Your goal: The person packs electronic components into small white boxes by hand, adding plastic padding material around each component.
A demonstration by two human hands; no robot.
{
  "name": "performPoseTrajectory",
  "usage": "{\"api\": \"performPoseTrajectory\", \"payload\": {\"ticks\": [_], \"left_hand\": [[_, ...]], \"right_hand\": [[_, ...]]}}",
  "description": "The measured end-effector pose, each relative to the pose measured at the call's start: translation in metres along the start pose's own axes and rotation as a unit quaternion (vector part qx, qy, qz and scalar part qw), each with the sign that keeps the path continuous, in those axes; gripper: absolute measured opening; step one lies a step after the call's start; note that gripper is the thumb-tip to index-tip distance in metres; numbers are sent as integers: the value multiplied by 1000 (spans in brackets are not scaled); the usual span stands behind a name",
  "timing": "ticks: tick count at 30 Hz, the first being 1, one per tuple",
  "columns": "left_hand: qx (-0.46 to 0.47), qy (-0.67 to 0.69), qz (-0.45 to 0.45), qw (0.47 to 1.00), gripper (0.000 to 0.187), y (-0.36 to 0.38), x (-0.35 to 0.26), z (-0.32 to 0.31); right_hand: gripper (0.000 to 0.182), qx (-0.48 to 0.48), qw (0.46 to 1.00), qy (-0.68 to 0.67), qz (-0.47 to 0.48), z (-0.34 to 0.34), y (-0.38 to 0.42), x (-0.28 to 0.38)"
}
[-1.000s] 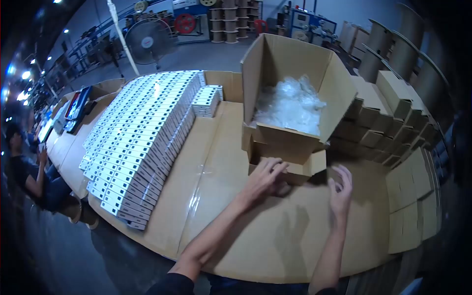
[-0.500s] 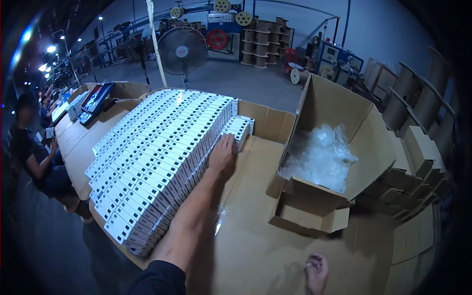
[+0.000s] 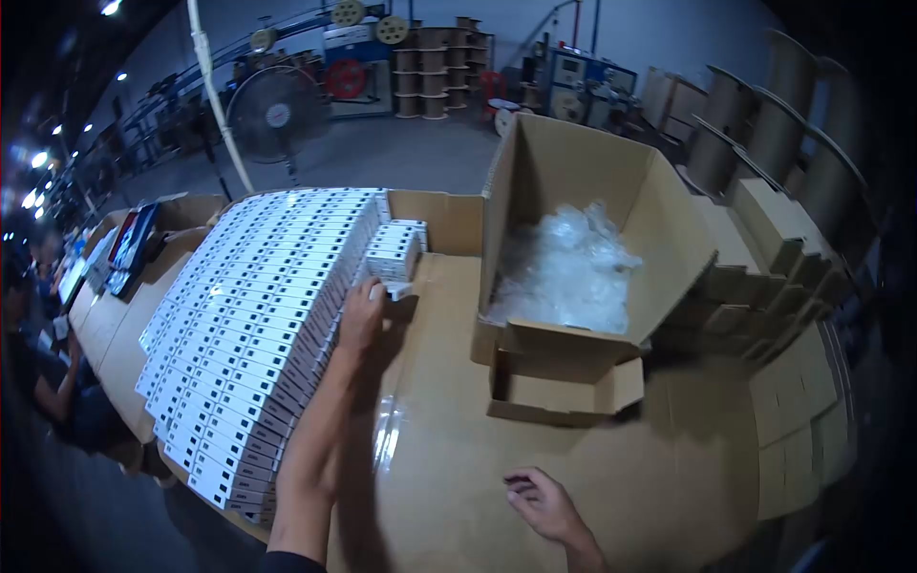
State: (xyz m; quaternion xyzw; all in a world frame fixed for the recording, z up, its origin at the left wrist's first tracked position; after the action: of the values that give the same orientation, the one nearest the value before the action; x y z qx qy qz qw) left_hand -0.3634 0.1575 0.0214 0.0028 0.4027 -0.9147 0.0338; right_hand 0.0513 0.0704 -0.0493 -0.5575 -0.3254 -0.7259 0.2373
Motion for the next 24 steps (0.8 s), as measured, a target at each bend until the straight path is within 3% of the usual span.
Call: {"api": "performPoseTrajectory", "payload": {"ticks": [5, 7, 10, 13, 14, 15, 17, 19, 20, 21, 24], "left_hand": [[-73, 78, 79, 991, 24, 40, -75, 101], [-85, 92, 11, 992, 27, 72, -126, 132], [-4, 181, -18, 983, 27, 123, -212, 151], [147, 256, -82, 952, 25, 123, -286, 148], [179, 239, -154, 942, 24, 116, -303, 147], [190, 257, -149, 936, 25, 99, -306, 146], [214, 292, -128, 923, 26, 62, -308, 141], [187, 316, -88, 926, 24, -6, -307, 124], [125, 335, -87, 930, 24, -49, -310, 112], [135, 319, -91, 934, 26, -87, -318, 96], [105, 342, -151, 922, 30, -177, -326, 9]], "right_hand": [[61, 83, 983, -164, -7, -34, -15, 6], [72, 70, 967, -244, 2, -37, -20, 16], [83, 26, 928, -367, 55, -31, -22, 25], [62, -32, 951, -297, 83, -16, -26, -3], [49, -106, 961, -196, 164, 2, -23, -8], [44, -110, 961, -206, 148, 15, -17, -10], [44, -126, 955, -159, 216, 45, -10, -18], [44, -84, 978, -149, 120, 66, -9, -33], [45, -63, 985, -144, 69, 72, -7, -40], [45, -72, 991, -56, 96, 84, -6, -33], [45, -95, 987, -73, 111, 95, -7, -36]]}}
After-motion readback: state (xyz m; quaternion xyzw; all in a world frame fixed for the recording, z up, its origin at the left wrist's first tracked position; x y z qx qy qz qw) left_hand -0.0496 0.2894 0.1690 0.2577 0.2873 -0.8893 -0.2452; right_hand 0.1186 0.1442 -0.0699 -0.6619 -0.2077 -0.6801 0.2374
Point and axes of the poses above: each hand's wrist, its own y-axis away from the middle knuckle, its own z-axis out of the back of the hand, x = y × z, the point moved 9 cm from there along -y, towards the middle knuckle, and after that the axes turned 1 degree about -z, right-handed, at the moved point
